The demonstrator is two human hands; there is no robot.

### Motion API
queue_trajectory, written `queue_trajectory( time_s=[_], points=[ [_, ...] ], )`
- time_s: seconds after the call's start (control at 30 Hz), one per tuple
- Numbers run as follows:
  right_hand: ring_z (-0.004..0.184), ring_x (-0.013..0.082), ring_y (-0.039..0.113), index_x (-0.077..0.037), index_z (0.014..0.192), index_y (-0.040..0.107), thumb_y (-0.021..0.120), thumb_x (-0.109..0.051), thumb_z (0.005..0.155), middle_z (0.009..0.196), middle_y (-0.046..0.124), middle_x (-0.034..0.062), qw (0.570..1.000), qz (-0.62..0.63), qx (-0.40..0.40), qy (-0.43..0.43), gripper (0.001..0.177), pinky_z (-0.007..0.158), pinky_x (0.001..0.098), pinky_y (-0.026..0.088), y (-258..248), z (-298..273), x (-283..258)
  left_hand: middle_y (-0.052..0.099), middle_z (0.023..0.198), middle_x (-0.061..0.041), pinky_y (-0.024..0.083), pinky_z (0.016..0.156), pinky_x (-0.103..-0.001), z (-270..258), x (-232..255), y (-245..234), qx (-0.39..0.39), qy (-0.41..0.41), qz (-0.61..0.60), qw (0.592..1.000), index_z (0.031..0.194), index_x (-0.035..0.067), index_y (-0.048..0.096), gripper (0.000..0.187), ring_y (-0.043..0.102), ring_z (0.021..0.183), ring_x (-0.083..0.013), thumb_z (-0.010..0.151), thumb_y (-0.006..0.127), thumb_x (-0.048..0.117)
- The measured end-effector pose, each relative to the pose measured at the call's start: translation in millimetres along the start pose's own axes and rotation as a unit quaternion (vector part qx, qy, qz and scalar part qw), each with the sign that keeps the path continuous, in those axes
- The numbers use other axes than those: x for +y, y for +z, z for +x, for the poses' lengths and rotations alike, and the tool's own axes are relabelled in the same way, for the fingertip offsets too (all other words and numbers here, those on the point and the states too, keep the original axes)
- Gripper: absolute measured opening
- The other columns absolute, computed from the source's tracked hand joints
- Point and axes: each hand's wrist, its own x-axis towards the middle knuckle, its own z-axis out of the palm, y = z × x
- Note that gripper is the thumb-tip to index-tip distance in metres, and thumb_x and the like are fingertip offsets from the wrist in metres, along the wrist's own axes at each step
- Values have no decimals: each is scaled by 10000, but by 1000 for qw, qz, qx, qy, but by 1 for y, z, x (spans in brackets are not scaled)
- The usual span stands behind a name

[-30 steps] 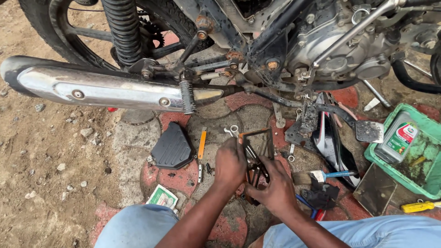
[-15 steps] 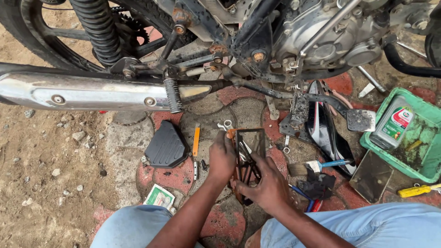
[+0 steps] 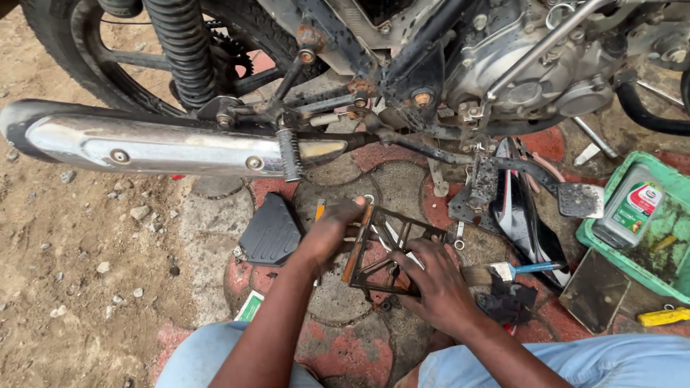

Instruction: The person sits on the ground beside a motorcycle and cleans a black plastic side cover, first scrubbing it with a brush and then wiping it with a cloth. They then wipe down a metal rack frame with the cloth, turning the parts to clean different sides.

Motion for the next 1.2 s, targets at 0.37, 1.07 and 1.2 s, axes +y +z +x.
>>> queue_trajectory(
  time_s=[0.37, 1.07, 1.2],
  points=[
    [1335, 418, 435, -221, 1434, 422, 935, -307, 629, 1380, 432, 183, 999, -21, -46, -4, 958, 1112, 654, 282, 7, -4, -8, 710, 786, -91, 492, 497, -261, 19, -48, 5, 64, 8, -87, 994, 976, -29, 682, 406, 603, 548, -133, 990, 661, 376],
    [1556, 345, 165, -415, 1511, 449, 643, 70, 759, 1674, 276, 23, 977, -105, -173, -71, 916, 1191, 658, 27, -31, 13, -19, 772, 889, -128, 580, 580, -337, 4, -15, -19, -149, -76, 100, 981, 1177, -37, 693, 489, 705, 706, -202, 984, 676, 412],
    [1493, 392, 238, -281, 1409, 536, 764, -217, 798, 1581, 380, 106, 998, 37, -11, -58, 655, 1170, 651, 115, -17, 6, -8, 779, 908, -105, 603, 656, -335, 7, -26, -7, -86, -65, 81, 991, 1150, 55, 695, 346, 728, 739, -199, 962, 636, 340]
  ],
)
